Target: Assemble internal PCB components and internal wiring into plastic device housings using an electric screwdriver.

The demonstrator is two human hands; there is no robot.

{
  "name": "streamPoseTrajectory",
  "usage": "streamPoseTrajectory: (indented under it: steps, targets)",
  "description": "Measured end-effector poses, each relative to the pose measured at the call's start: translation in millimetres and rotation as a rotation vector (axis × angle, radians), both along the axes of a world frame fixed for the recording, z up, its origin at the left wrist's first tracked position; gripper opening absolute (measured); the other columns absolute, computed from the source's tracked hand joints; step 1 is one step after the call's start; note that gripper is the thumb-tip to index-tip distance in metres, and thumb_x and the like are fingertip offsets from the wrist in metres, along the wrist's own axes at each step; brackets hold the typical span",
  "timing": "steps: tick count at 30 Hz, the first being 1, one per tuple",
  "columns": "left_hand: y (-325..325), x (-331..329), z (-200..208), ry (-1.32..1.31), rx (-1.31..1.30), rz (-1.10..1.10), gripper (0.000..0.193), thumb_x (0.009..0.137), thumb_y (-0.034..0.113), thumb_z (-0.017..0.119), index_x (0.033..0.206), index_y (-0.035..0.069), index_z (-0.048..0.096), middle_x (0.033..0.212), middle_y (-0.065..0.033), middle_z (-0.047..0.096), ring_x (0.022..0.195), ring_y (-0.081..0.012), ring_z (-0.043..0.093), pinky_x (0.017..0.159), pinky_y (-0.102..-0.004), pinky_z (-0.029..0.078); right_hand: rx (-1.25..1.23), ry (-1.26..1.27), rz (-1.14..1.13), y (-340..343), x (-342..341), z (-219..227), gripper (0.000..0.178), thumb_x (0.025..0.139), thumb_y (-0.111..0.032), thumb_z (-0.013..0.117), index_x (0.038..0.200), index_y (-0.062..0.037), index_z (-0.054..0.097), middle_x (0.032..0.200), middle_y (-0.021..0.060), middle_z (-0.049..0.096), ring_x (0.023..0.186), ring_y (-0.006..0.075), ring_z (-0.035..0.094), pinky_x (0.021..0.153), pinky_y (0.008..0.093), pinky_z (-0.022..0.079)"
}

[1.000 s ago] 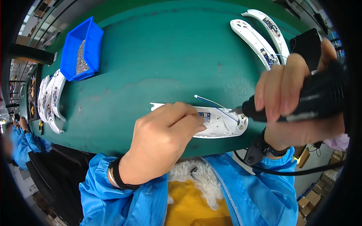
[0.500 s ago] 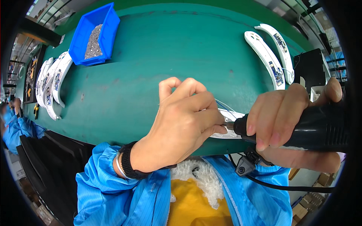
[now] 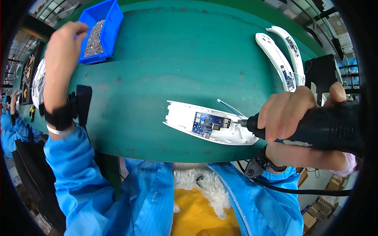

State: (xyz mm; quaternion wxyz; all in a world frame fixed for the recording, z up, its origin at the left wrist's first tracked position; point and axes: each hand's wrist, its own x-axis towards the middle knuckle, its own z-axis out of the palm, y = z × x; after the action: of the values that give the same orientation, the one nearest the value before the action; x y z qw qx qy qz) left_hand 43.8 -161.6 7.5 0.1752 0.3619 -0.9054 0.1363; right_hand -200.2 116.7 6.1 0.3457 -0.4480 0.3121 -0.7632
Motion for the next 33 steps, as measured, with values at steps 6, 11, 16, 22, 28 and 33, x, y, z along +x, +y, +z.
streamPoseTrajectory:
  steps: [6,11,16,22,28,33]
  targets:
    - [-15,7,-26,-0.31,0.263,0.198,0.017,0.072,0.016,0.068,0.086,0.007,0.067,0.077,-0.0161,0.063,0.076,-0.0338,0.06,0.066,-0.0401,0.047,0.059,0.17,0.062,-12,5,5,0.085,0.076,-0.067,0.052,0.134,-0.0118,0.021,0.07,0.0084,0.053,0.051,0.0185,0.054,0.052,0.0333,0.047]
    - [-19,20,-37,-0.069,0.16,0.059,0.012,0.074,0.015,0.065,0.083,0.005,0.066,0.075,-0.0151,0.063,0.073,-0.0336,0.061,0.064,-0.0405,0.047,0.019,0.145,0.058,-12,16,3,0.084,0.076,-0.065,0.054,0.132,-0.0116,0.023,0.073,0.0092,0.054,0.054,0.019,0.055,0.054,0.0337,0.048]
    - [-3,11,-18,0.021,0.185,0.08,0.012,0.079,0.011,0.062,0.085,0.0,0.063,0.076,-0.0143,0.063,0.069,-0.0247,0.062,0.064,-0.0322,0.047,0.019,0.13,0.176,-14,2,-5,0.088,0.072,-0.068,0.055,0.133,-0.0133,0.022,0.073,0.0091,0.054,0.054,0.0199,0.055,0.055,0.0347,0.048]
    - [1,18,-6,0.189,0.307,0.112,0.012,0.082,0.01,0.061,0.088,0.0,0.063,0.076,-0.0075,0.063,0.07,-0.0114,0.06,0.067,-0.0248,0.047,0.046,0.166,0.049,-12,8,-10,0.089,0.071,-0.072,0.05,0.13,-0.0114,0.022,0.067,0.0066,0.052,0.05,0.0175,0.054,0.05,0.0322,0.047]
    - [51,1,8,0.539,0.633,-0.148,0.012,0.078,0.003,0.063,0.088,0.0,0.067,0.077,-0.0088,0.065,0.066,-0.0135,0.061,0.063,-0.0238,0.047,0.036,0.264,0.026,-17,-1,-15,0.086,0.072,-0.074,0.046,0.126,-0.0097,0.024,0.064,0.0043,0.051,0.047,0.0149,0.052,0.045,0.0287,0.045]
    - [143,-45,10,0.443,0.911,-0.411,0.012,0.071,0.001,0.066,0.082,0.002,0.068,0.074,-0.0071,0.06,0.068,-0.0154,0.058,0.061,-0.0269,0.045,0.05,0.171,-0.015,-18,3,-15,0.085,0.073,-0.074,0.045,0.124,-0.0088,0.025,0.063,0.0039,0.051,0.047,0.0145,0.052,0.044,0.0275,0.044]
